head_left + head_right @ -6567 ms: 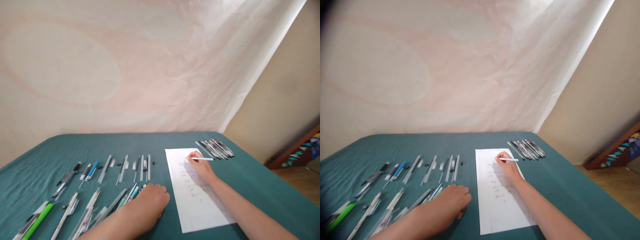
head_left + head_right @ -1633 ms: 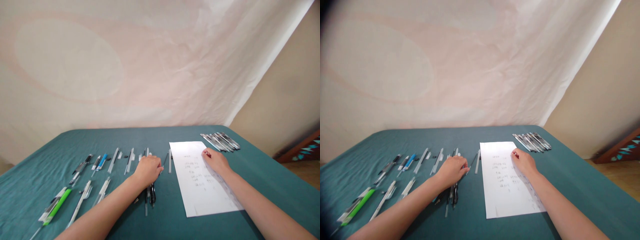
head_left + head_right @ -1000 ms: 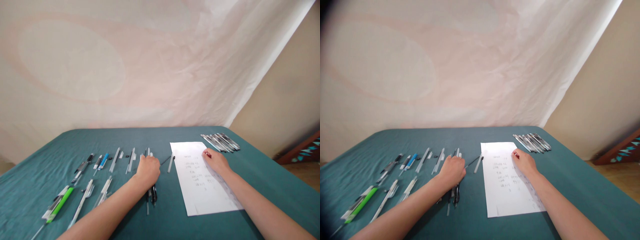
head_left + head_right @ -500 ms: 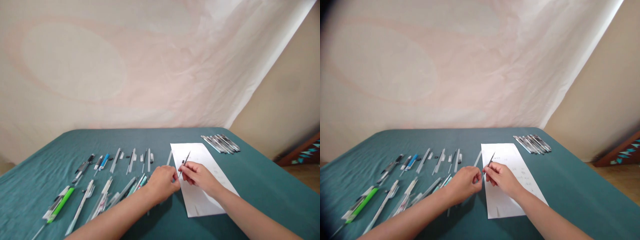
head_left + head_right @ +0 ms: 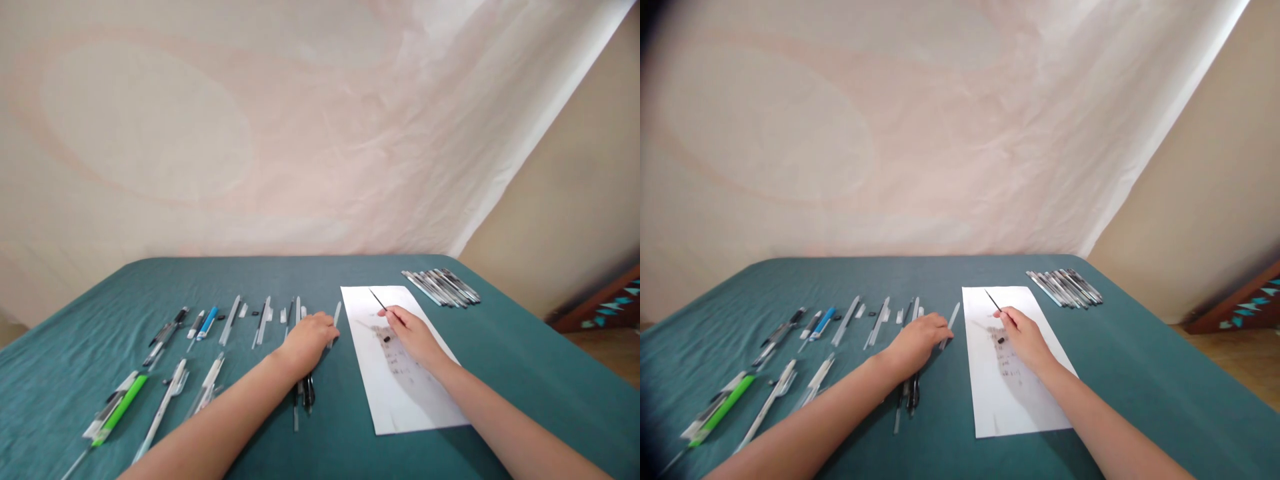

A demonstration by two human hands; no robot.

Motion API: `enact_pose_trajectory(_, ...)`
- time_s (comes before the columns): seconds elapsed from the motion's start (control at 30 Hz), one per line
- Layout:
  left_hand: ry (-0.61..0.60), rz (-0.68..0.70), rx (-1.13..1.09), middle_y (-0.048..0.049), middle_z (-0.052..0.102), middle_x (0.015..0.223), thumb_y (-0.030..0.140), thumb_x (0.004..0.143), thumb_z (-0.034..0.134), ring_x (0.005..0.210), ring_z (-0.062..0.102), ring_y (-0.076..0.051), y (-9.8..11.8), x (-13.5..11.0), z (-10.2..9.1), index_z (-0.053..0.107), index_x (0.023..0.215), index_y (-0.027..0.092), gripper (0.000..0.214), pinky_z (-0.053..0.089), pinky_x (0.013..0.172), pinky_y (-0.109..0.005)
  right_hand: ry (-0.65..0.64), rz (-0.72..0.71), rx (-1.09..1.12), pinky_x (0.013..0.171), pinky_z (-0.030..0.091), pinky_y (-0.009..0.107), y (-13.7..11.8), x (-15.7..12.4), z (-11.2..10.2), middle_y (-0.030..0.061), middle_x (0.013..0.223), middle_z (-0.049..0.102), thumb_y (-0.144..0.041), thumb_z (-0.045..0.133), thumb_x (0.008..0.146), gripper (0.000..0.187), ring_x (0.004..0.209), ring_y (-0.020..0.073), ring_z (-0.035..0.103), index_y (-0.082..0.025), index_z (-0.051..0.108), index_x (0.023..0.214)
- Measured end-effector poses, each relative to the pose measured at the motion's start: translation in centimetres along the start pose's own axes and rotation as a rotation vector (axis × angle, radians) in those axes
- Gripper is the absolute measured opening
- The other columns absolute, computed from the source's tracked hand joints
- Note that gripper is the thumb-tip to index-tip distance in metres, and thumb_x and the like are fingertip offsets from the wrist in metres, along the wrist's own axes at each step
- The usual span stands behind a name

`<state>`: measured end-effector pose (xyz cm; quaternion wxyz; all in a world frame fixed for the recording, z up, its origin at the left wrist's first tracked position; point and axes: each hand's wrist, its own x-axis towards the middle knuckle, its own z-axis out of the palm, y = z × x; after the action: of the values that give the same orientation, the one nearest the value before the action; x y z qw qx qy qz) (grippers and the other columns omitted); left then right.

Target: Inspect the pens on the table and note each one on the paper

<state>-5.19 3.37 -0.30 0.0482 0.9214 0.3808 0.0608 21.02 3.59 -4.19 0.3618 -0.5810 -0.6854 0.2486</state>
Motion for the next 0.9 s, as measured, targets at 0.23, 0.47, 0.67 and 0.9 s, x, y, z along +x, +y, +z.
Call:
enact_pose_trajectory(0.23, 0.081, 0.184, 0.186, -0.0061, 0.061, 0.104, 0.017, 0.091, 0.047, 0.11, 0.045, -0.023, 0.6, -0.1, -0.5, 0.059, 0.091, 0.02, 0.012, 0.033, 0.089, -0.036, 0.007, -0.015, 0.06, 0.089, 0.042, 0.037, 0.4, 0.1, 0.9, 0.0052, 0.108, 0.066, -0.041, 0.042, 0.09, 0.032, 0.099, 0.022, 0.059, -0.023, 0.065, 0.105)
enact_pose_trajectory(0.47, 0.294, 0.053, 0.009, -0.0057, 0.062, 0.096, 0.01, 0.092, 0.039, 0.092, 0.055, -0.02, 0.9, -0.2, -1.6, 0.054, 0.105, 0.019, 0.022, 0.034, 0.089, -0.037, 0.067, -0.145, -0.003, 0.077, 0.047, 0.032, -1.6, -0.6, -0.9, 0.0049, 0.102, 0.067, -0.041, 0.041, 0.092, 0.034, 0.085, 0.0195, 0.061, -0.024, 0.061, 0.114)
enact_pose_trajectory(0.67, 0.392, -0.124, -0.15, -0.0042, 0.063, 0.101, 0.016, 0.094, 0.039, 0.096, 0.055, -0.021, 0.0, -0.4, -2.6, 0.055, 0.105, 0.02, 0.02, 0.037, 0.078, -0.031, 0.112, -0.374, -0.105, 0.075, 0.046, 0.031, -3.8, -1.9, -1.8, 0.0055, 0.092, 0.064, -0.032, 0.044, 0.093, 0.024, 0.086, 0.0196, 0.059, -0.024, 0.064, 0.104)
enact_pose_trajectory(0.9, 0.347, -0.103, -0.161, -0.0035, 0.064, 0.1, 0.02, 0.095, 0.04, 0.093, 0.057, -0.021, 0.1, -0.4, -2.4, 0.057, 0.104, 0.02, 0.02, 0.038, 0.077, -0.031, 0.125, -0.424, -0.111, 0.074, 0.046, 0.03, -3.7, -1.9, -1.4, 0.0045, 0.09, 0.061, -0.025, 0.046, 0.093, 0.023, 0.083, 0.0177, 0.058, -0.026, 0.065, 0.106)
